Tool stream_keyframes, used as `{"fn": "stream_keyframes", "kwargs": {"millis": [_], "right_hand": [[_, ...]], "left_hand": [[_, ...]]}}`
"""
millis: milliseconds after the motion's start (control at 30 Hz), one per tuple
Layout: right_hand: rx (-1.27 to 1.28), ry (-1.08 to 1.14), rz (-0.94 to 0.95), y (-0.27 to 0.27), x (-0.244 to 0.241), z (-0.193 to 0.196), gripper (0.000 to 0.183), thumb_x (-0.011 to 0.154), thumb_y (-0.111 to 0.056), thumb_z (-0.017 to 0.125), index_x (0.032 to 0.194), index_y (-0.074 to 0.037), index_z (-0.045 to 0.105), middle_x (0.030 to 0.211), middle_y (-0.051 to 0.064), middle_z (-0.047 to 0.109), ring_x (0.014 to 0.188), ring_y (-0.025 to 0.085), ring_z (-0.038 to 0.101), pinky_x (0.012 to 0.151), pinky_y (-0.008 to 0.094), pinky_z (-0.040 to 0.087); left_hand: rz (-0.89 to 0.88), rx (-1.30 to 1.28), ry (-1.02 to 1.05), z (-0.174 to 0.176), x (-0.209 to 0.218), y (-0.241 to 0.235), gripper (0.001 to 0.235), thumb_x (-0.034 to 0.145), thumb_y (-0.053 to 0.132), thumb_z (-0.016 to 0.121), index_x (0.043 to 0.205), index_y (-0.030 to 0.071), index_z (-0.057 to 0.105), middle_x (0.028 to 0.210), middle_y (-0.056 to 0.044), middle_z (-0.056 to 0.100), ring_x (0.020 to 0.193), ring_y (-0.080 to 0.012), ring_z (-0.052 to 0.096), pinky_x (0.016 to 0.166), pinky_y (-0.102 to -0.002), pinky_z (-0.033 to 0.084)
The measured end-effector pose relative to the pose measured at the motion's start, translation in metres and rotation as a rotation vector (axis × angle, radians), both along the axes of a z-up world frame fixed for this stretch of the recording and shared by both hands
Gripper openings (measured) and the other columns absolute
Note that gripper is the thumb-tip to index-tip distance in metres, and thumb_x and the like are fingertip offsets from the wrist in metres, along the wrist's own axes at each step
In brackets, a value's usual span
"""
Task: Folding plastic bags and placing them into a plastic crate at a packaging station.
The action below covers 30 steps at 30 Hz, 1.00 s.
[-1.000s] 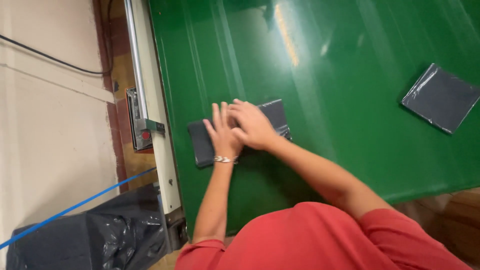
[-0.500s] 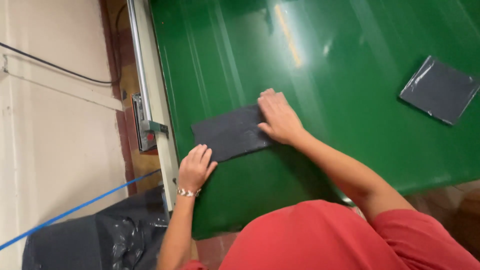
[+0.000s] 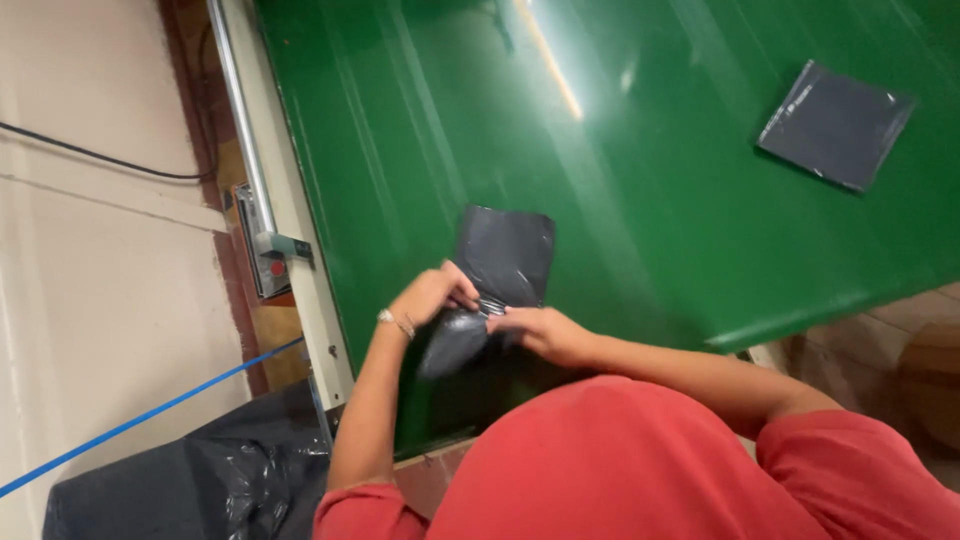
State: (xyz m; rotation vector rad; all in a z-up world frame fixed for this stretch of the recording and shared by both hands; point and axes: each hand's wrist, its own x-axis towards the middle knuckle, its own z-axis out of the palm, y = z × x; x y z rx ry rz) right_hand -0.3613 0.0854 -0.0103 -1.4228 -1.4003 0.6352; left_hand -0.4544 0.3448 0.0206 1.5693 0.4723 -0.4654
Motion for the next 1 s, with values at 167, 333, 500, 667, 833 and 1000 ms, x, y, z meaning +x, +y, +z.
{"fn": "stream_keyframes", "kwargs": {"millis": [167, 333, 500, 667, 833, 1000], "right_hand": [[-0.365, 0.731, -0.429, 0.016, 0.033, -0.084, 0.027, 0.100, -0.030, 0.056, 0.112, -0.011, 0.070, 0.094, 0.005, 0.068, 0.085, 0.016, 0.064, 0.074, 0.039, 0.055], [-0.407, 1.297, -0.635, 0.048, 0.037, -0.021, 0.030, 0.098, -0.034, 0.062, 0.120, -0.014, 0.063, 0.083, 0.005, 0.060, 0.065, 0.022, 0.069, 0.053, 0.038, 0.060], [-0.428, 1.182, -0.600, 0.045, 0.036, 0.002, 0.039, 0.094, -0.046, 0.067, 0.109, -0.010, 0.066, 0.078, 0.006, 0.056, 0.060, 0.016, 0.060, 0.048, 0.030, 0.053], [-0.186, 0.821, -0.643, -0.033, 0.080, 0.018, 0.067, 0.092, -0.023, 0.073, 0.143, 0.004, 0.039, 0.125, 0.027, 0.057, 0.108, 0.033, 0.064, 0.083, 0.041, 0.059], [0.184, 0.589, -0.807, -0.126, 0.149, 0.081, 0.080, 0.090, -0.003, 0.069, 0.156, -0.001, 0.024, 0.121, 0.025, 0.054, 0.110, 0.028, 0.054, 0.097, 0.043, 0.052], [0.132, 0.199, -1.084, -0.219, 0.257, 0.117, 0.073, 0.089, -0.004, 0.070, 0.153, -0.012, 0.034, 0.134, 0.026, 0.060, 0.122, 0.040, 0.060, 0.102, 0.051, 0.050]], "left_hand": [[0.262, 0.093, 0.125, -0.042, 0.021, 0.027, 0.085, 0.090, 0.078, 0.029, 0.126, 0.009, 0.064, 0.097, -0.007, 0.065, 0.083, -0.0171, 0.061, 0.075, -0.035, 0.056], [0.156, 1.017, 0.151, 0.001, 0.045, -0.015, 0.057, 0.082, 0.079, 0.060, 0.087, 0.023, 0.067, 0.084, -0.004, 0.071, 0.091, -0.0290, 0.071, 0.075, -0.043, 0.057], [0.284, 1.292, -0.024, 0.018, 0.059, -0.050, 0.024, 0.093, 0.037, 0.066, 0.103, 0.016, 0.060, 0.103, -0.005, 0.059, 0.102, -0.0325, 0.058, 0.076, -0.053, 0.056], [0.248, 1.236, -0.771, 0.069, 0.071, -0.116, 0.015, 0.102, 0.021, 0.056, 0.103, 0.007, 0.052, 0.100, -0.008, 0.059, 0.092, -0.0307, 0.062, 0.077, -0.040, 0.055], [0.306, 1.131, -1.003, 0.089, 0.156, -0.198, 0.021, 0.103, 0.029, 0.057, 0.101, 0.011, 0.048, 0.100, -0.004, 0.065, 0.082, -0.0289, 0.067, 0.068, -0.038, 0.055], [0.427, 1.163, -0.637, 0.052, 0.303, -0.277, 0.028, 0.100, 0.044, 0.058, 0.107, 0.018, 0.053, 0.089, -0.011, 0.070, 0.075, -0.0427, 0.070, 0.068, -0.054, 0.055]]}}
